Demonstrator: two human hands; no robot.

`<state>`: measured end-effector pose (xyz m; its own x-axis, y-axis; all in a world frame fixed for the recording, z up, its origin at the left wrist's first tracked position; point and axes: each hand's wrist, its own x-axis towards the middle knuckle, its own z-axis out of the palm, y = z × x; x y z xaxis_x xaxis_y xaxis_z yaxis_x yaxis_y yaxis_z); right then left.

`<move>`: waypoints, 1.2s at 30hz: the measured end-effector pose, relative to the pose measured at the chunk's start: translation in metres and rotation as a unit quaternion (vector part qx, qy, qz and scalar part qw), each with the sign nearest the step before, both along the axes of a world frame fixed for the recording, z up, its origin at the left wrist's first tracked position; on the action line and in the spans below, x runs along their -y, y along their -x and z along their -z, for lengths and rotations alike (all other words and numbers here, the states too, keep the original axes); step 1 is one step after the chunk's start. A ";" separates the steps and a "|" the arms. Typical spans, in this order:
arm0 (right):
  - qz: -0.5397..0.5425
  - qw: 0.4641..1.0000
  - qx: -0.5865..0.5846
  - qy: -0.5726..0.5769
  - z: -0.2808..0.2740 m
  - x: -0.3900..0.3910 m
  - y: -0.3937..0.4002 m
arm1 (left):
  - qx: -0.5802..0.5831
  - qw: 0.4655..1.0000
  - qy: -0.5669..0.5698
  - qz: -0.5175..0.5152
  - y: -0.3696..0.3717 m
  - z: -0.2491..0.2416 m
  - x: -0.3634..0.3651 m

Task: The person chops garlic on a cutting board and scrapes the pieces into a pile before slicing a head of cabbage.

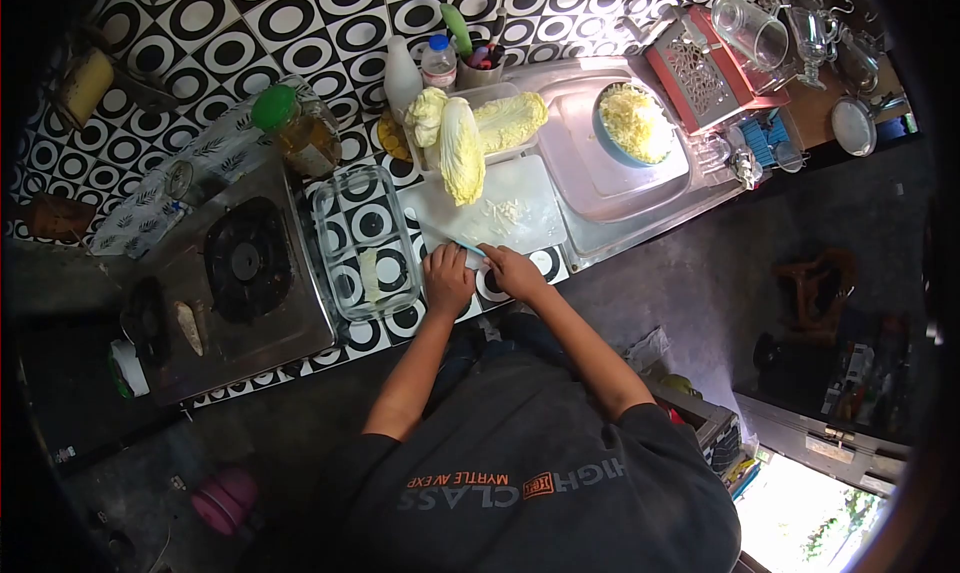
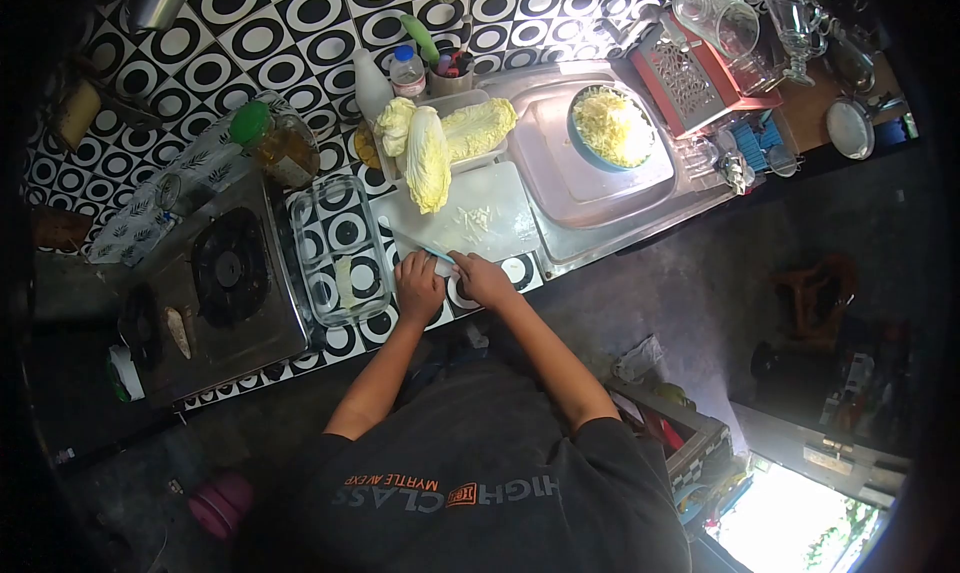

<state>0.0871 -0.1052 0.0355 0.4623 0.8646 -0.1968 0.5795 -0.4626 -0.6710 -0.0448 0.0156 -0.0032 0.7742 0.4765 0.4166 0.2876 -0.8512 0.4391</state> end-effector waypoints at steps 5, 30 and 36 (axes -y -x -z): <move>-0.001 1.000 0.018 0.015 0.001 0.027 -0.014 | -0.014 1.000 0.000 -0.007 -0.002 0.001 0.002; -0.064 0.996 -0.052 -0.025 -0.009 0.063 -0.015 | -0.062 0.998 -0.011 -0.020 0.000 -0.018 0.016; -0.071 0.995 -0.059 -0.020 -0.014 0.064 -0.016 | -0.055 0.998 -0.010 -0.033 -0.002 -0.019 0.020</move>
<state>0.1033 -0.1692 0.0498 0.3102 0.9281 -0.2061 0.5528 -0.3524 -0.7551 -0.0427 -0.0044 0.0156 0.7832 0.5205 0.3402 0.3894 -0.8371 0.3842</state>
